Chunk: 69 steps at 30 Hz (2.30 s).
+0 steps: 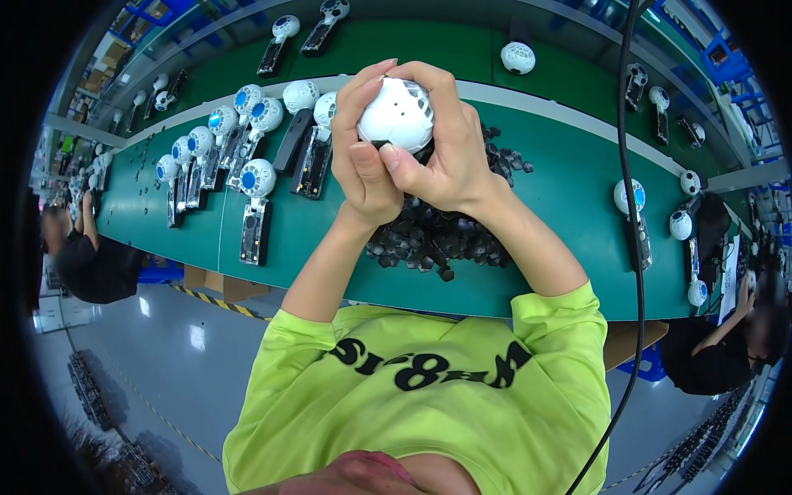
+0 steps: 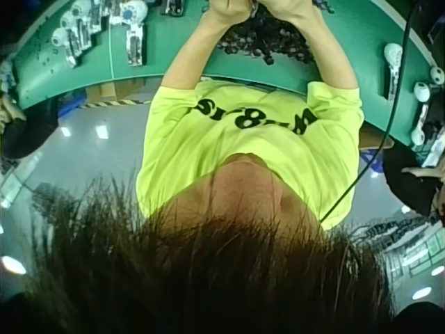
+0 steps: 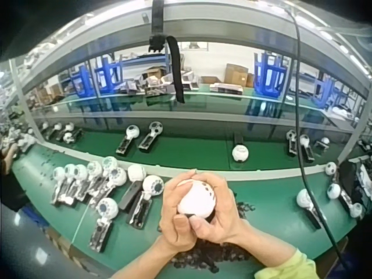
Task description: Assembling handheld electronic devices with a soccer ball design on a production line.
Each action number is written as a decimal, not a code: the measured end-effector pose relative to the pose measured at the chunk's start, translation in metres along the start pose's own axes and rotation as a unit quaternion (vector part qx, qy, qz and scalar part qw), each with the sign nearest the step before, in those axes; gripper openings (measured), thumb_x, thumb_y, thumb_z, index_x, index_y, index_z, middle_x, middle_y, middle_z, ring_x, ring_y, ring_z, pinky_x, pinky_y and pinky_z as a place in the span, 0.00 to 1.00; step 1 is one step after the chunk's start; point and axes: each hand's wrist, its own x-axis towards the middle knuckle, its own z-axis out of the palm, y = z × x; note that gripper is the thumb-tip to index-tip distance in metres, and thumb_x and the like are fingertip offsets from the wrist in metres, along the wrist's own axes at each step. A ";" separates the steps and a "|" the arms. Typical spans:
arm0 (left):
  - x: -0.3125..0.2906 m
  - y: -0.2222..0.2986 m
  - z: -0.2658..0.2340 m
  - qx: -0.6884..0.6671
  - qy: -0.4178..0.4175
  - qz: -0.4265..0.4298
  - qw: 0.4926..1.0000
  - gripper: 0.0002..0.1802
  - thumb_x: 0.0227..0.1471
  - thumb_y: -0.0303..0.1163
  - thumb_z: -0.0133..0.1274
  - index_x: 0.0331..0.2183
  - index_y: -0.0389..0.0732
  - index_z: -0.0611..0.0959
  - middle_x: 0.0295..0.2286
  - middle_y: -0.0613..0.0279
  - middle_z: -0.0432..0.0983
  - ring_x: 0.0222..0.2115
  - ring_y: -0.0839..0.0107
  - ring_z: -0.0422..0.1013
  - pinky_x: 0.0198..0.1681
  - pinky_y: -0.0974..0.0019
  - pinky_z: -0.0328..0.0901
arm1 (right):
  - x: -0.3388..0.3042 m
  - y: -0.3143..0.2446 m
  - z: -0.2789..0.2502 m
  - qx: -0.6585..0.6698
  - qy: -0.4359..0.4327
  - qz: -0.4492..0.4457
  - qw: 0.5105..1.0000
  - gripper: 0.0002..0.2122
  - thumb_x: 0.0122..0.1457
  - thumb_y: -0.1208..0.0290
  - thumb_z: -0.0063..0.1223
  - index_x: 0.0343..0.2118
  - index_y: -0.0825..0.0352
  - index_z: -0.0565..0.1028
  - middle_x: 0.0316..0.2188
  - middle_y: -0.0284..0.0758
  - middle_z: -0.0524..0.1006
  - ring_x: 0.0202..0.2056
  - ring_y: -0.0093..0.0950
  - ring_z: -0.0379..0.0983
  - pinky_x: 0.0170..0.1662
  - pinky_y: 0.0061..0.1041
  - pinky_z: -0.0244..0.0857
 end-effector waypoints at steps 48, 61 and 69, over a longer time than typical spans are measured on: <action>-0.004 0.010 -0.004 0.135 0.033 0.110 0.984 0.07 0.42 0.25 0.65 0.26 0.38 0.83 0.22 0.66 0.76 0.22 0.70 0.70 0.26 0.71 0.67 | 0.018 0.016 -0.041 -0.137 0.013 -0.205 0.969 0.37 0.44 0.48 0.64 0.53 0.68 0.66 0.36 0.40 0.78 0.27 0.31 0.77 0.28 0.23 0.71; -0.011 0.014 0.005 -0.105 -0.007 -0.098 0.990 0.27 0.62 0.43 0.47 0.56 0.37 0.65 0.49 0.53 0.66 0.43 0.64 0.68 0.45 0.64 0.65 | 0.012 0.009 -0.021 -0.035 0.006 -0.133 0.990 0.33 0.48 0.47 0.61 0.50 0.69 0.69 0.34 0.39 0.79 0.24 0.30 0.75 0.25 0.24 0.68; -0.025 0.015 0.010 0.006 0.014 -0.110 0.994 0.39 0.64 0.59 0.27 0.63 0.38 0.54 0.53 0.49 0.63 0.46 0.60 0.70 0.48 0.62 0.67 | 0.005 -0.013 -0.015 -0.098 -0.062 -0.044 0.992 0.33 0.54 0.45 0.56 0.52 0.71 0.66 0.39 0.43 0.78 0.30 0.32 0.75 0.34 0.26 0.70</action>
